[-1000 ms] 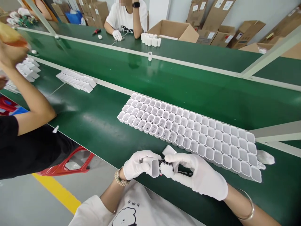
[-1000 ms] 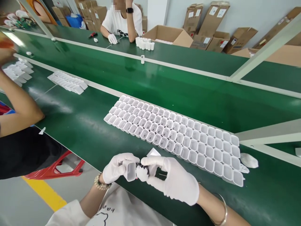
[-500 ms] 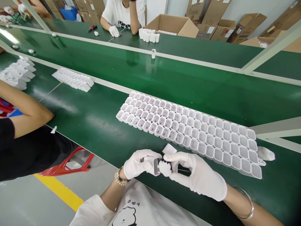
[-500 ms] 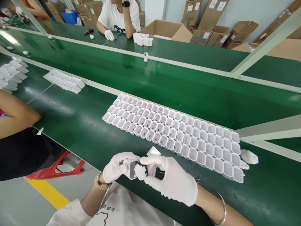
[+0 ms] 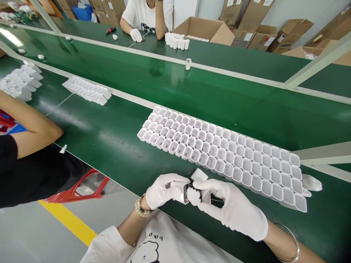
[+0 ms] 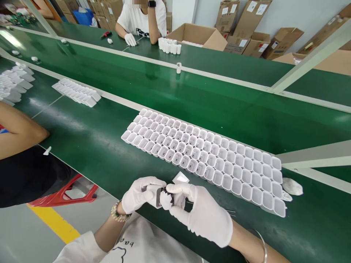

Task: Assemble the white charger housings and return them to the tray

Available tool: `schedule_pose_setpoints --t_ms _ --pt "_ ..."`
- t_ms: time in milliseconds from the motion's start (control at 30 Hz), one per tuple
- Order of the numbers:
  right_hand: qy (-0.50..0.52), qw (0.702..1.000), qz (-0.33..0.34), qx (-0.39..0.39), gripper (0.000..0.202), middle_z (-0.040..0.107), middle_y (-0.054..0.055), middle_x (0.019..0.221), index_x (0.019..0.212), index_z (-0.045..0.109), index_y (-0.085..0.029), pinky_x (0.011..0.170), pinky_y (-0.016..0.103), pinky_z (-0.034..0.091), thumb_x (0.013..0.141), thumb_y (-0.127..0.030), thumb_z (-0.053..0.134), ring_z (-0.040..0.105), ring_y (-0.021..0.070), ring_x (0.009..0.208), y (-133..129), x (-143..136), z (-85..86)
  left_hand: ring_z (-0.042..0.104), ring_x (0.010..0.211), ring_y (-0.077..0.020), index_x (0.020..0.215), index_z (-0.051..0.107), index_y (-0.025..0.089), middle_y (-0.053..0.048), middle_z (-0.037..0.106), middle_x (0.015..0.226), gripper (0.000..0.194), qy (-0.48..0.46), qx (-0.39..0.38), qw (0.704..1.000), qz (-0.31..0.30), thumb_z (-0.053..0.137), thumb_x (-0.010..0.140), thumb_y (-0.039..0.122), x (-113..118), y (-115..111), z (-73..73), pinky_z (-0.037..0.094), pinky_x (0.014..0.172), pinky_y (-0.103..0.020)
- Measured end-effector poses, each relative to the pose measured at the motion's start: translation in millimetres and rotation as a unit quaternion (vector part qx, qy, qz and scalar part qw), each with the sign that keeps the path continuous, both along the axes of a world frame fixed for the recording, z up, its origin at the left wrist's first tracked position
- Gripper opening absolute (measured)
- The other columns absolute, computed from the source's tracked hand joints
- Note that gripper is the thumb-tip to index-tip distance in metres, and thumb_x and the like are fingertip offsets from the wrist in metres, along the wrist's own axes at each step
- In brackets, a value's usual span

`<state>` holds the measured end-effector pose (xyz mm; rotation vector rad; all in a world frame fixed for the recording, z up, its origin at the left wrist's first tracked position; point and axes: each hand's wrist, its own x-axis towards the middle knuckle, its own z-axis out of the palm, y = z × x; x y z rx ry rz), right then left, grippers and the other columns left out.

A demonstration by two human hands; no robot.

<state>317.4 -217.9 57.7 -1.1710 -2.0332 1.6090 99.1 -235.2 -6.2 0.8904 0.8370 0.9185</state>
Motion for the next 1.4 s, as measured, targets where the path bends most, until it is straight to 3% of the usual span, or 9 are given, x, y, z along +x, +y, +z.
schedule_pose_setpoints --t_ms 200,500,633,733,800,1000,1167,1300,1400 --pt "-0.008 0.999 -0.035 -0.011 0.024 0.067 -0.003 0.074 0.108 0.065 -0.023 0.067 0.028 0.055 0.085 -0.02 0.059 0.062 0.0122 0.062 -5.3 1.8 -2.8 0.067 0.073 -0.0189 0.099 0.075 0.011 -0.01 0.073 0.089 0.062 0.031 -0.012 0.999 0.0 0.076 0.069 0.066 0.1 -0.8 -1.1 0.053 0.065 -0.025" --pt "-0.009 1.0 -0.013 -0.018 0.038 0.069 -0.002 0.08 0.124 0.059 -0.023 0.075 0.03 0.058 0.087 -0.024 0.061 0.065 0.0134 0.069 -3.3 -2.8 -15.0 0.063 0.072 -0.0156 0.097 0.075 0.011 -0.007 0.07 0.084 0.059 0.013 -0.013 1.0 -0.005 0.078 0.069 0.062 1.3 -1.2 -1.3 0.051 0.065 -0.023" --pt "0.006 0.985 -0.042 0.167 0.045 0.07 0.0 0.088 0.135 0.046 -0.025 0.075 0.032 0.056 0.092 -0.027 0.059 0.066 0.0158 0.076 -5.3 -1.7 -21.5 0.061 0.062 -0.0133 0.106 0.073 0.011 -0.007 0.069 0.078 0.062 -0.017 -0.041 0.999 0.004 0.077 0.071 0.062 1.7 -4.4 -3.5 0.049 0.056 -0.022" --pt "-0.054 0.941 -0.003 0.334 0.018 0.064 0.002 0.076 0.112 0.057 -0.022 0.057 0.03 0.049 0.099 -0.032 0.049 0.058 0.0165 0.062 -5.1 -4.0 -20.1 0.061 0.063 -0.0137 0.106 0.073 0.011 -0.007 0.07 0.079 0.061 -0.031 -0.04 0.999 0.019 0.078 0.071 0.06 1.5 -5.1 -3.6 0.05 0.055 -0.021" --pt "-0.091 0.916 0.051 0.387 0.022 0.06 0.002 0.069 0.096 0.059 -0.021 0.05 0.03 0.041 0.102 -0.034 0.042 0.05 0.0163 0.055 -4.4 -7.1 -18.6 0.065 0.07 -0.0164 0.106 0.074 0.012 -0.008 0.07 0.084 0.059 -0.041 -0.046 0.998 0.014 0.081 0.07 0.058 1.2 -4.8 -2.7 0.054 0.061 -0.023" --pt "-0.136 0.91 0.095 0.38 0.03 0.058 0.003 0.069 0.088 0.056 -0.02 0.05 0.029 0.035 0.103 -0.036 0.036 0.044 0.0157 0.052 -7.8 -14.9 -23.9 0.068 0.081 -0.019 0.11 0.074 0.016 -0.008 0.071 0.094 0.053 -0.072 -0.06 0.996 -0.002 0.082 0.071 0.051 1.6 -6.2 -5.2 0.058 0.073 -0.028" --pt "-0.162 0.906 0.101 0.377 0.026 0.059 0.004 0.07 0.104 0.06 -0.015 0.054 0.032 0.037 0.101 -0.033 0.041 0.049 0.0185 0.056 -17.3 -21.1 -38.5 0.067 0.07 -0.0151 0.11 0.072 0.017 -0.004 0.07 0.084 0.054 -0.066 -0.059 0.996 0.007 0.085 0.069 0.049 1.4 -11.1 -12.0 0.057 0.072 -0.027" --pt "-0.161 0.909 0.081 0.376 0.024 0.06 0.003 0.07 0.109 0.061 -0.017 0.054 0.03 0.036 0.097 -0.036 0.052 0.052 0.0182 0.058 -17.3 -25.0 -47.6 0.066 0.075 -0.0171 0.106 0.072 0.015 -0.005 0.071 0.085 0.056 0.0 -0.051 0.999 0.015 0.085 0.066 0.052 -1.8 -9.2 -12.9 0.056 0.075 -0.029" --pt "-0.135 0.926 0.063 0.346 0.042 0.062 0.002 0.074 0.124 0.056 -0.021 0.055 0.028 0.035 0.087 -0.038 0.066 0.055 0.0185 0.063 -11.2 -26.6 -46.7 0.065 0.081 -0.0193 0.093 0.073 0.014 -0.005 0.07 0.086 0.053 0.061 -0.023 0.998 0.016 0.089 0.058 0.05 -2.5 -5.6 -10.0 0.054 0.078 -0.03"
